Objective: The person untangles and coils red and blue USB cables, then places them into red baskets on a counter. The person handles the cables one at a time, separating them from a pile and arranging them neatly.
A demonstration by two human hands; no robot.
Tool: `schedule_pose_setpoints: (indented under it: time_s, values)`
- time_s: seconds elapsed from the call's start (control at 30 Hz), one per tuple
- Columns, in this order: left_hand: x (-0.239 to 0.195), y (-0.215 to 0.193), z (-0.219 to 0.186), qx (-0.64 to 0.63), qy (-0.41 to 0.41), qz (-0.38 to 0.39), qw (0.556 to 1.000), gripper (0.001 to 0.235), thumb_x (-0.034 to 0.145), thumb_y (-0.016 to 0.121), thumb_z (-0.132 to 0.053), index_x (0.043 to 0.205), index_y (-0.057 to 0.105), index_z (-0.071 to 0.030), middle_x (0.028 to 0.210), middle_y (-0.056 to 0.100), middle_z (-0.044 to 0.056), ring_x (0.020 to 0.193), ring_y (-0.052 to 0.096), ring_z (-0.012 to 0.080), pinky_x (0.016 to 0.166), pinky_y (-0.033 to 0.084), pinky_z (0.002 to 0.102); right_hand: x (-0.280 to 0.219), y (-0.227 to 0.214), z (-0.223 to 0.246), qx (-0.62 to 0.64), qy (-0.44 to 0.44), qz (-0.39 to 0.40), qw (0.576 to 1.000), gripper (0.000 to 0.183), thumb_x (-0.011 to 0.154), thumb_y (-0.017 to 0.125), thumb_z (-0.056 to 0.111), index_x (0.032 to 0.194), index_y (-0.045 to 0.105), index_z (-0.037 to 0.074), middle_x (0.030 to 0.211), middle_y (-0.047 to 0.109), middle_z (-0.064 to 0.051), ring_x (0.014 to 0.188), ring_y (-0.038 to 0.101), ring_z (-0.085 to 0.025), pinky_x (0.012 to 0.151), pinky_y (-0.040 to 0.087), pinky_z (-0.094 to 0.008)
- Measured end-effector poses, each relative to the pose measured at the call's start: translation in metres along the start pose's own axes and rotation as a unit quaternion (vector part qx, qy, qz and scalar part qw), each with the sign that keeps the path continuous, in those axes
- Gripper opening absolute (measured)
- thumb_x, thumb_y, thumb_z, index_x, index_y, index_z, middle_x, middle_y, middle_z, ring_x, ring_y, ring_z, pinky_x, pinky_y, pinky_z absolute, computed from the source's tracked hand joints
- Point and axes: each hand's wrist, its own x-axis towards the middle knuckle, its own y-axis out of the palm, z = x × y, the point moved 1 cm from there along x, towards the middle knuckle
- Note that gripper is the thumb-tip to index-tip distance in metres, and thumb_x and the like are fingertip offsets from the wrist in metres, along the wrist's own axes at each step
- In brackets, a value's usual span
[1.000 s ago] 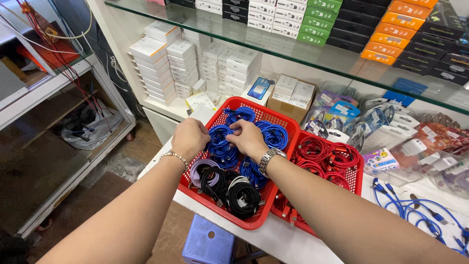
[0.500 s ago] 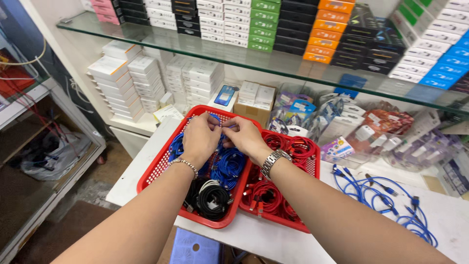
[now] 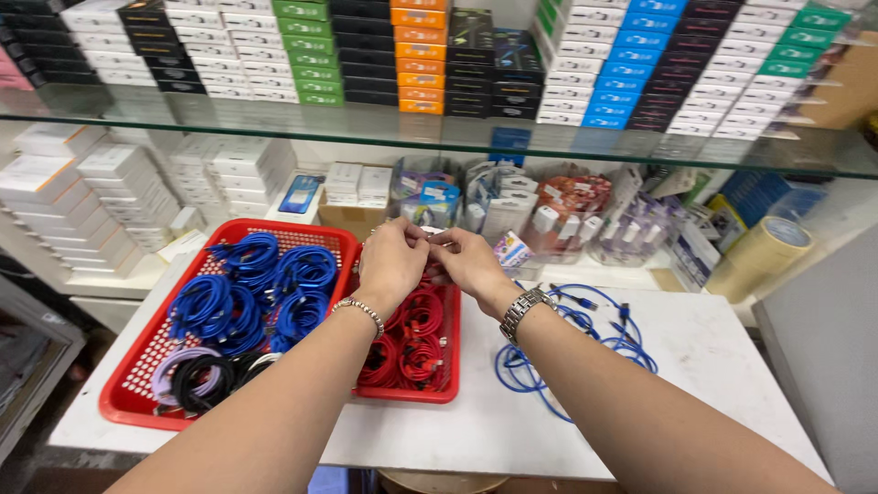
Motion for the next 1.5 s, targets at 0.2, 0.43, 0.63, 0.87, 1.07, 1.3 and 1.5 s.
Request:
schedule_pose_setpoints:
  time_s: [0.2, 0.43, 0.63, 0.87, 1.07, 1.3, 1.5]
  values:
    - [-0.009, 0.080, -0.042, -0.005, 0.034, 0.059, 0.998, 0.017, 0.084, 0.071, -0.019, 0.096, 0.075, -0.008, 0.089, 0.077, 0.009, 0.088, 0.075, 0.0261, 0.081, 0.057, 0.040, -0.030, -0.093, -0.032, 0.023, 0.023, -0.057, 0.998, 0.026, 0.099, 0.061, 0.016, 0.116, 0.065, -0.003, 0.096, 0.072, -0.010, 0.077, 0.071, -0.014, 0.069, 0.061, -0.029]
    - [-0.016, 0.164, -0.065, -0.014, 0.041, 0.092, 0.995, 0.020, 0.085, 0.071, -0.022, 0.096, 0.076, -0.007, 0.091, 0.078, 0.012, 0.089, 0.075, 0.0277, 0.082, 0.057, 0.039, -0.072, -0.193, -0.102, -0.087, 0.075, -0.080, 0.990, 0.028, 0.095, 0.066, 0.013, 0.119, 0.071, 0.000, 0.094, 0.074, -0.009, 0.071, 0.063, -0.014, 0.064, 0.054, -0.028]
    - [-0.028, 0.199, -0.053, 0.018, 0.033, 0.132, 0.991, 0.020, 0.085, 0.071, -0.026, 0.093, 0.081, -0.011, 0.093, 0.078, 0.012, 0.089, 0.075, 0.0291, 0.084, 0.057, 0.040, -0.096, -0.217, -0.146, -0.188, 0.131, 0.031, 0.973, 0.026, 0.090, 0.073, 0.018, 0.113, 0.079, 0.008, 0.100, 0.078, -0.001, 0.081, 0.068, -0.011, 0.071, 0.058, -0.028]
    - [-0.060, 0.201, -0.016, 0.151, -0.025, 0.256, 0.955, 0.024, 0.081, 0.077, -0.033, 0.095, 0.083, -0.014, 0.095, 0.079, 0.013, 0.093, 0.076, 0.0282, 0.090, 0.056, 0.037, -0.109, -0.178, -0.171, -0.440, -0.158, 0.170, 0.867, 0.028, 0.081, 0.084, 0.016, 0.109, 0.086, 0.019, 0.118, 0.073, -0.007, 0.100, 0.062, -0.029, 0.091, 0.044, -0.043]
    - [-0.063, 0.193, -0.014, 0.143, -0.075, 0.280, 0.946, 0.031, 0.083, 0.074, -0.032, 0.105, 0.080, -0.011, 0.106, 0.078, 0.014, 0.102, 0.075, 0.0276, 0.095, 0.055, 0.036, -0.097, -0.204, -0.142, -0.282, 0.015, 0.029, 0.959, 0.021, 0.088, 0.072, 0.015, 0.108, 0.078, 0.010, 0.104, 0.078, -0.006, 0.094, 0.075, -0.016, 0.087, 0.058, -0.029]
    - [-0.043, 0.217, -0.062, 0.105, -0.014, 0.228, 0.968, 0.032, 0.084, 0.067, -0.032, 0.103, 0.079, -0.009, 0.103, 0.077, 0.018, 0.101, 0.073, 0.0314, 0.094, 0.054, 0.041, -0.084, -0.272, -0.053, -0.017, -0.013, 0.002, 1.000, 0.035, 0.090, 0.068, 0.002, 0.125, 0.064, -0.001, 0.097, 0.073, -0.006, 0.085, 0.068, -0.012, 0.077, 0.057, -0.026]
    - [-0.033, 0.225, -0.087, 0.098, 0.039, 0.163, 0.981, 0.055, 0.078, 0.079, -0.036, 0.120, 0.072, -0.002, 0.116, 0.071, 0.022, 0.112, 0.067, 0.0369, 0.099, 0.051, 0.044, -0.098, -0.314, 0.002, -0.009, -0.045, -0.032, 0.998, 0.028, 0.101, 0.059, 0.009, 0.124, 0.067, -0.006, 0.099, 0.070, -0.004, 0.080, 0.058, -0.008, 0.074, 0.050, -0.023]
